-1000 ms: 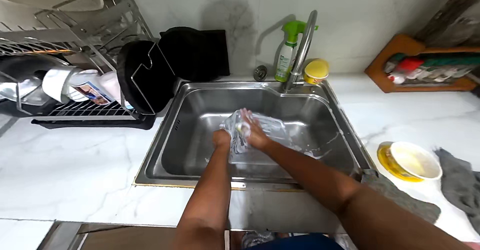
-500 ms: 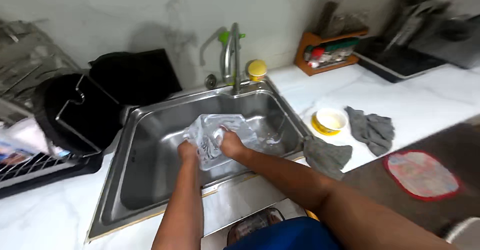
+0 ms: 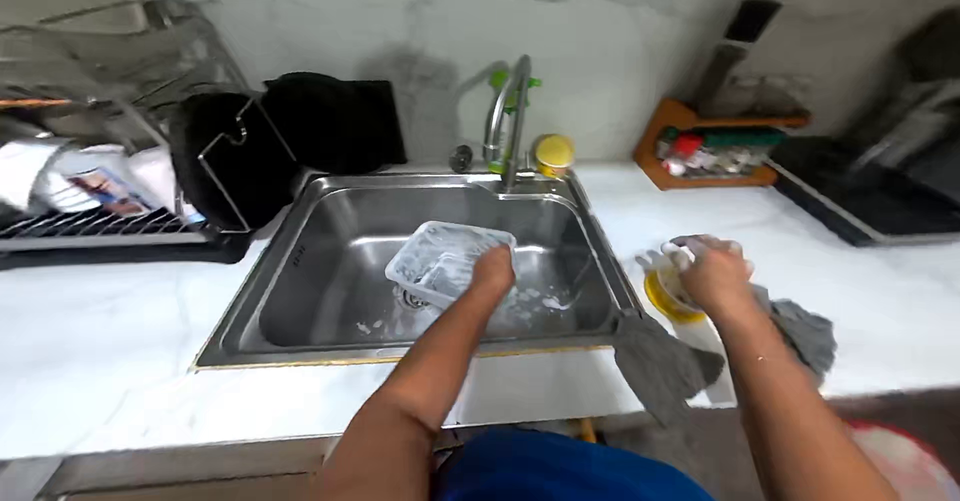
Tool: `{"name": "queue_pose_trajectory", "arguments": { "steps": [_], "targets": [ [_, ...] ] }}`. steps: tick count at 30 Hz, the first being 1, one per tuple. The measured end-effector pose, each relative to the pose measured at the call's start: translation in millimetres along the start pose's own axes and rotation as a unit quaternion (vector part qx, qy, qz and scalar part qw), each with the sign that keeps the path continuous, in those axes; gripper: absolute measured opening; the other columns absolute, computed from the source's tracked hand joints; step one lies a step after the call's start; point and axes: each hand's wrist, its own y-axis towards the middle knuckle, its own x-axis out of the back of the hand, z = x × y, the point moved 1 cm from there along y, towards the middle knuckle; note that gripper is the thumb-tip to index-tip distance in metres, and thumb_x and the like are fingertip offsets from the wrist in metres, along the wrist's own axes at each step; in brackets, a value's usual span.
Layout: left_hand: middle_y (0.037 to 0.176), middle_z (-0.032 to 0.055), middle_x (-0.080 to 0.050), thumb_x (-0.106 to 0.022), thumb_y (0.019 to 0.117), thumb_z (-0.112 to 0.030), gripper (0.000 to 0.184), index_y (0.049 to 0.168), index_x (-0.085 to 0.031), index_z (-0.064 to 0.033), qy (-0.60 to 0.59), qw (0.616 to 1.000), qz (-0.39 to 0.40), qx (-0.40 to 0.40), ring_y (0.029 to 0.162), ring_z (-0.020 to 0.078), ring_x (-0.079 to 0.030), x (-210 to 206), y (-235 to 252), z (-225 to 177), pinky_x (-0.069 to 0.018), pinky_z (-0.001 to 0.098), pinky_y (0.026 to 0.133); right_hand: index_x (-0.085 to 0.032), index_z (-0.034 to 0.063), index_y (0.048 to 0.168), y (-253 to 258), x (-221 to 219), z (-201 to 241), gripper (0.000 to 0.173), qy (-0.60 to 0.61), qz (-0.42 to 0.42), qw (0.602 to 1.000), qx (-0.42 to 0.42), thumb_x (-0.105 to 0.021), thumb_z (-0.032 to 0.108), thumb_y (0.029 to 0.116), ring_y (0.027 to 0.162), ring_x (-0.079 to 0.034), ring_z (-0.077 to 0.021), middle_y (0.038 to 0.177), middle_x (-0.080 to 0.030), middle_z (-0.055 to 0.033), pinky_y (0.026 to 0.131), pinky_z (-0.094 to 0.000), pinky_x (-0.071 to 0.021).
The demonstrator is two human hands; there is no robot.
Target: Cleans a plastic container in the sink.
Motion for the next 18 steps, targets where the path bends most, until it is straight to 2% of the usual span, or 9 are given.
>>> {"name": "queue_pose_trajectory", "arguments": {
  "steps": [3, 5, 7, 9, 11, 13, 15, 17, 18],
  "targets": [
    [0.133, 0.0314, -0.060, -0.064, 0.0983, -0.009, 0.042, 0.135, -0.055, 0.0080, -0.040, 0.994, 0.100, -0.028, 0.121, 0.0465, -0.061, -30.0, 24.7, 6.2, -0.0491, 0.0631, 0.101, -0.066, 0.0010, 0.132, 36.2, -6.6, 58.0, 0.037, 0.066, 0.017, 0.992, 0.105, -0.053, 0.025, 0.1072, 0.129, -0.057, -0.0453, 0.133, -0.064, -0.0260, 0.109, -0.0613, -0.0426],
    [0.131, 0.0299, -0.059, -0.059, 0.1025, -0.009, 0.041, 0.141, -0.051, 0.0046, -0.098, 0.984, 0.147, -0.033, 0.111, 0.0421, -0.065, -31.9, 38.0, 17.2, -0.0537, 0.0581, 0.094, -0.063, 0.0007, 0.135, 76.5, -25.2, 99.6, 0.040, 0.099, 0.105, 0.981, 0.132, -0.055, 0.028, 0.1065, 0.119, -0.064, -0.0422, 0.125, -0.067, -0.0256, 0.104, -0.0601, -0.0471],
    [0.134, 0.0297, -0.059, -0.057, 0.1030, -0.008, 0.042, 0.142, -0.051, 0.0041, -0.115, 0.984, 0.126, -0.042, 0.118, 0.0419, -0.063, -27.5, 45.2, 28.3, -0.0505, 0.0576, 0.100, -0.057, -0.0009, 0.138, 126.2, -55.3, 132.7, 0.041, 0.154, 0.189, 0.964, 0.110, -0.058, 0.024, 0.1055, 0.109, -0.067, -0.0403, 0.121, -0.067, -0.0273, 0.098, -0.0578, -0.0509],
    [0.137, 0.0306, -0.058, -0.057, 0.1019, -0.007, 0.039, 0.138, -0.055, 0.0075, -0.107, 0.990, 0.075, -0.053, 0.129, 0.0432, -0.057, -22.4, 44.5, 37.5, -0.0436, 0.0576, 0.110, -0.051, 0.0026, 0.145, 172.2, -93.1, 152.4, 0.041, 0.230, 0.248, 0.939, 0.065, -0.053, 0.020, 0.1075, 0.085, -0.068, -0.0246, 0.113, -0.068, -0.0195, 0.080, -0.0406, -0.0572],
    [0.134, 0.0302, -0.060, -0.057, 0.1022, -0.008, 0.034, 0.131, -0.060, 0.0093, -0.115, 0.992, 0.031, -0.053, 0.129, 0.0428, -0.057, -17.0, 40.5, 46.2, -0.0424, 0.0566, 0.112, -0.057, 0.0024, 0.134, 204.4, -123.0, 167.2, 0.034, 0.304, 0.270, 0.913, -0.002, -0.049, 0.023, 0.1092, 0.065, -0.058, -0.0118, 0.097, -0.069, -0.0104, 0.061, -0.0286, -0.0500],
    [0.129, 0.0299, -0.063, -0.056, 0.1022, -0.007, 0.030, 0.126, -0.063, 0.0094, -0.124, 0.991, -0.004, -0.047, 0.125, 0.0421, -0.060, -9.7, 33.6, 55.4, -0.0439, 0.0563, 0.110, -0.055, 0.0021, 0.132, 216.0, -139.9, 184.7, 0.032, 0.374, 0.249, 0.892, -0.045, -0.048, 0.023, 0.1091, 0.054, -0.052, -0.0070, 0.084, -0.067, -0.0067, 0.051, -0.0230, -0.0440],
    [0.127, 0.0298, -0.064, -0.055, 0.1022, -0.007, 0.028, 0.123, -0.064, 0.0094, -0.126, 0.991, -0.022, -0.033, 0.124, 0.0421, -0.060, -1.3, 28.9, 62.7, -0.0446, 0.0567, 0.109, -0.051, 0.0034, 0.136, 205.0, -147.3, 194.7, 0.033, 0.419, 0.194, 0.885, -0.053, -0.053, 0.017, 0.1060, 0.054, -0.054, -0.0090, 0.083, -0.063, -0.0075, 0.051, -0.0243, -0.0466],
    [0.124, 0.0301, -0.065, -0.053, 0.1027, -0.006, 0.027, 0.121, -0.064, 0.0105, -0.160, 0.986, -0.042, -0.020, 0.120, 0.0411, -0.063, 4.5, 28.8, 67.1, -0.0465, 0.0556, 0.106, -0.044, 0.0053, 0.147, 184.1, -152.2, 189.4, 0.046, 0.400, 0.161, 0.902, -0.015, -0.055, 0.010, 0.1025, 0.067, -0.062, -0.0187, 0.100, -0.064, -0.0152, 0.062, -0.0352, -0.0547],
    [0.120, 0.0289, -0.066, -0.052, 0.1034, -0.006, 0.027, 0.121, -0.064, 0.0106, -0.200, 0.978, -0.050, -0.010, 0.113, 0.0382, -0.066, 6.8, 30.2, 67.7, -0.0499, 0.0531, 0.102, -0.044, 0.0036, 0.147, 172.2, -153.7, 185.1, 0.048, 0.369, 0.158, 0.916, 0.016, -0.056, 0.008, 0.1011, 0.075, -0.066, -0.0250, 0.106, -0.066, -0.0201, 0.067, -0.0421, -0.0571]
  ]
}}
